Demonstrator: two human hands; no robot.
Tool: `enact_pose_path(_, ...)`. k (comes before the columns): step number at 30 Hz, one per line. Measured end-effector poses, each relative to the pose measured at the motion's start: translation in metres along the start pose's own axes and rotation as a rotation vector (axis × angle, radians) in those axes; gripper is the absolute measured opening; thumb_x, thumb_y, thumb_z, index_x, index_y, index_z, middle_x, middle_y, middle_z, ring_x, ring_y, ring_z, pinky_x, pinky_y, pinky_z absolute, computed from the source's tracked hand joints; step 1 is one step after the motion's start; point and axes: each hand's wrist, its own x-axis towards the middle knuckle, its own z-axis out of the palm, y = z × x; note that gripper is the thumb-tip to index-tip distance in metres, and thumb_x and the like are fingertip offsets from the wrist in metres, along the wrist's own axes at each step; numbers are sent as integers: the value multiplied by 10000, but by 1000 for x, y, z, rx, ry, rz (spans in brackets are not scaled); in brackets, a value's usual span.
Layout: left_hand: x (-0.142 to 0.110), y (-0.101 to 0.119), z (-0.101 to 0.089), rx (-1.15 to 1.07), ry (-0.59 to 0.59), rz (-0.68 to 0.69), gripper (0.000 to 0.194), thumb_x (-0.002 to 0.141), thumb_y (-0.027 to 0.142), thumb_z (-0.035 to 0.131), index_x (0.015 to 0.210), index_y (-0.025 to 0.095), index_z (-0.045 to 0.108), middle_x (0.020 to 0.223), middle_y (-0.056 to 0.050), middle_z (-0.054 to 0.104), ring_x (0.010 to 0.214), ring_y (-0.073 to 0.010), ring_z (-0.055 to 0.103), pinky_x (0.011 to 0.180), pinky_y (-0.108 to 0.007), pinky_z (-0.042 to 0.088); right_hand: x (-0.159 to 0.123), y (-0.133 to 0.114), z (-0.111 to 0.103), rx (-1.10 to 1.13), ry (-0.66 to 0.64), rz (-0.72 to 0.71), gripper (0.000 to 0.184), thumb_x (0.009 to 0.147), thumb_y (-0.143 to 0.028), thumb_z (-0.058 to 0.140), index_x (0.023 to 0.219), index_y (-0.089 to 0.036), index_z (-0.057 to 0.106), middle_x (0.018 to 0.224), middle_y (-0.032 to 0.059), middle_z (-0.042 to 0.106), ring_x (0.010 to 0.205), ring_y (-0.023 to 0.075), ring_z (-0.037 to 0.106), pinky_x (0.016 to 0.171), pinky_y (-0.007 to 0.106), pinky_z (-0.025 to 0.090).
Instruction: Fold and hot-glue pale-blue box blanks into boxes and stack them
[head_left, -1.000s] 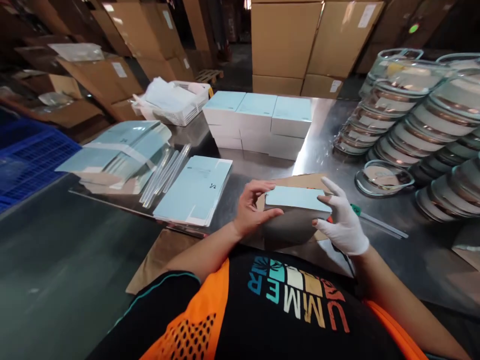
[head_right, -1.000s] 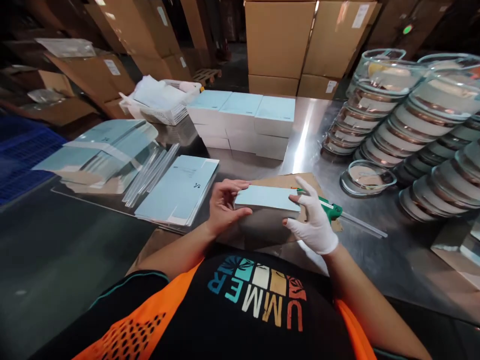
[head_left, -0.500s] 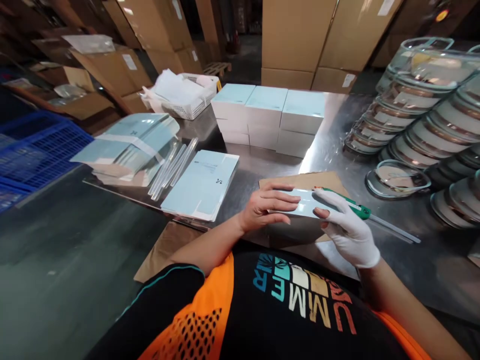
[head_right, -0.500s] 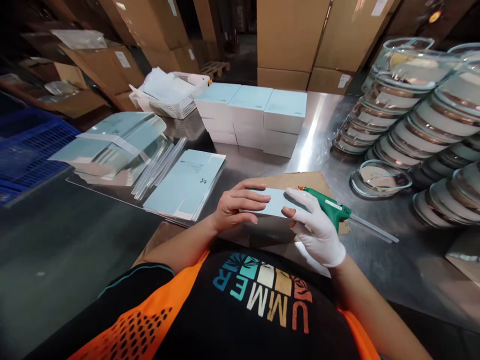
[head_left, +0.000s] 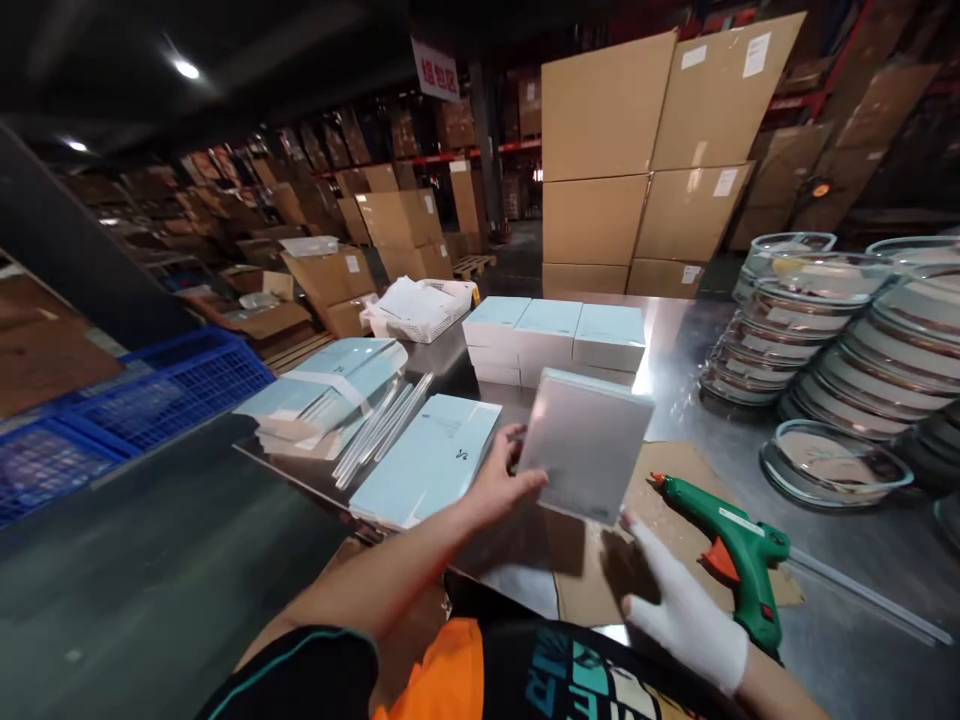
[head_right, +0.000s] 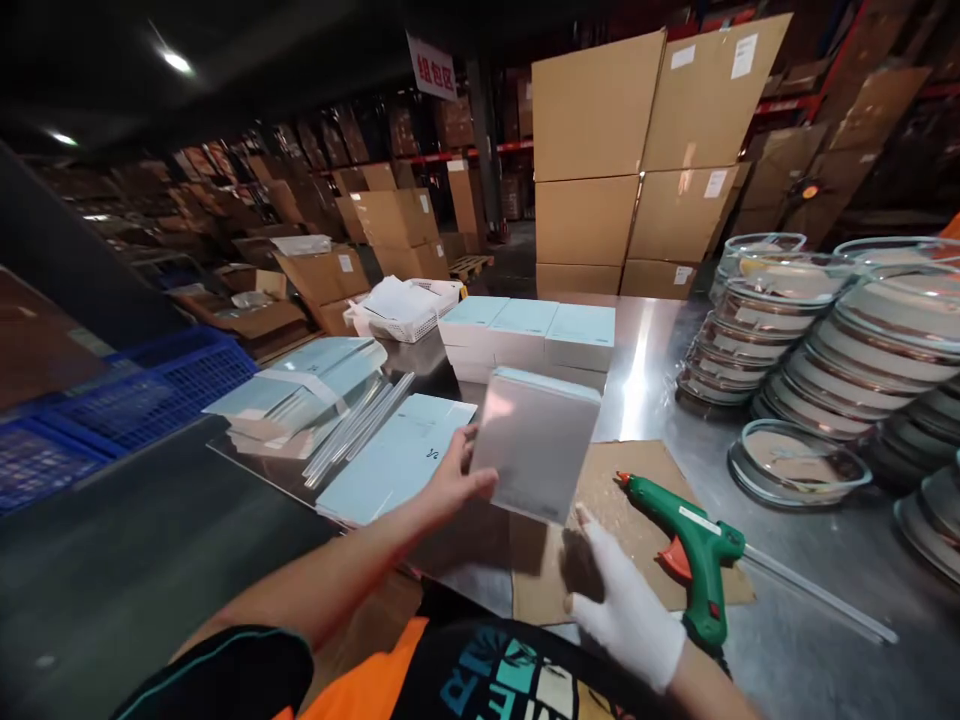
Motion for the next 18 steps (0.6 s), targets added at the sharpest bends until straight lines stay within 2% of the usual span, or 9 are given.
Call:
enact_pose_path(2,49,35,-18,20,202,107,950,587,650,1026,1280,197,562,1201,-138,763,1093,-305,755,842,-388,655,10,-10,5,-186,-274,-70,841,910,-527,735,1642,-153,552,1756,260,342,1641,510,300,1309,745,288)
enact_pose_path(3,76,54,-29,-6,272,156,902,584,657,1022,1221,184,594,1218,-136,755,1074,-287,748,784,-352,657,15,-15,7,-281,-385,-85,801,898,-503,750,1609,-166,597,1757,250,346,1644,532,270,1300,790,239)
enact_pose_path(4,103,72,-40,-26,318,185,798,673,655,980,1199,179,614,1260,-132,744,1071,-269,743,745,-328,656,20,-20,8,-362,-462,-83,765,893,-461,750,1593,-181,618,1756,238,355,1643,544,259,1288,817,212)
enact_pose_path(5,130,90,-51,-10,378,192,670,777,623,928,1176,172,634,1251,-124,743,1051,-248,739,701,-303,647,25,-25,8,-419,-504,-70,748,896,-406,732,1602,-191,612,1759,228,355,1642,543,261,1283,824,206)
enact_pose_path(7,179,120,-72,25,522,180,462,895,530,870,1067,156,660,1157,-104,748,1023,-221,719,666,-274,629,33,-30,6,-468,-502,-38,749,906,-329,683,1636,-193,575,1775,217,326,1650,523,259,1292,801,218)
enact_pose_path(9,221,140,-89,19,626,150,421,933,505,860,1010,143,658,1061,-90,738,1022,-208,686,746,-297,642,39,-32,5,-475,-492,-25,736,942,-338,645,1657,-193,550,1787,209,299,1658,511,245,1301,788,213)
enact_pose_path(13,276,148,-110,71,699,42,457,1010,515,781,1049,85,632,994,-55,692,992,-146,587,967,-364,607,48,-26,6,-466,-491,-7,730,985,-384,610,1679,-178,518,1797,208,269,1668,509,214,1302,790,199)
enact_pose_path(15,292,143,-116,94,725,-5,423,1011,448,798,1105,73,625,1059,-81,697,1012,-168,602,935,-373,614,52,-20,6,-461,-478,-23,724,1000,-414,604,1679,-180,517,1796,204,282,1666,504,226,1305,785,197)
enact_pose_path(18,304,134,-122,117,744,-78,413,979,367,830,1197,85,621,1179,-157,692,1118,-262,646,824,-374,634,54,-14,7,-455,-450,-62,706,1025,-472,579,1665,-177,531,1792,195,306,1664,492,243,1312,774,195)
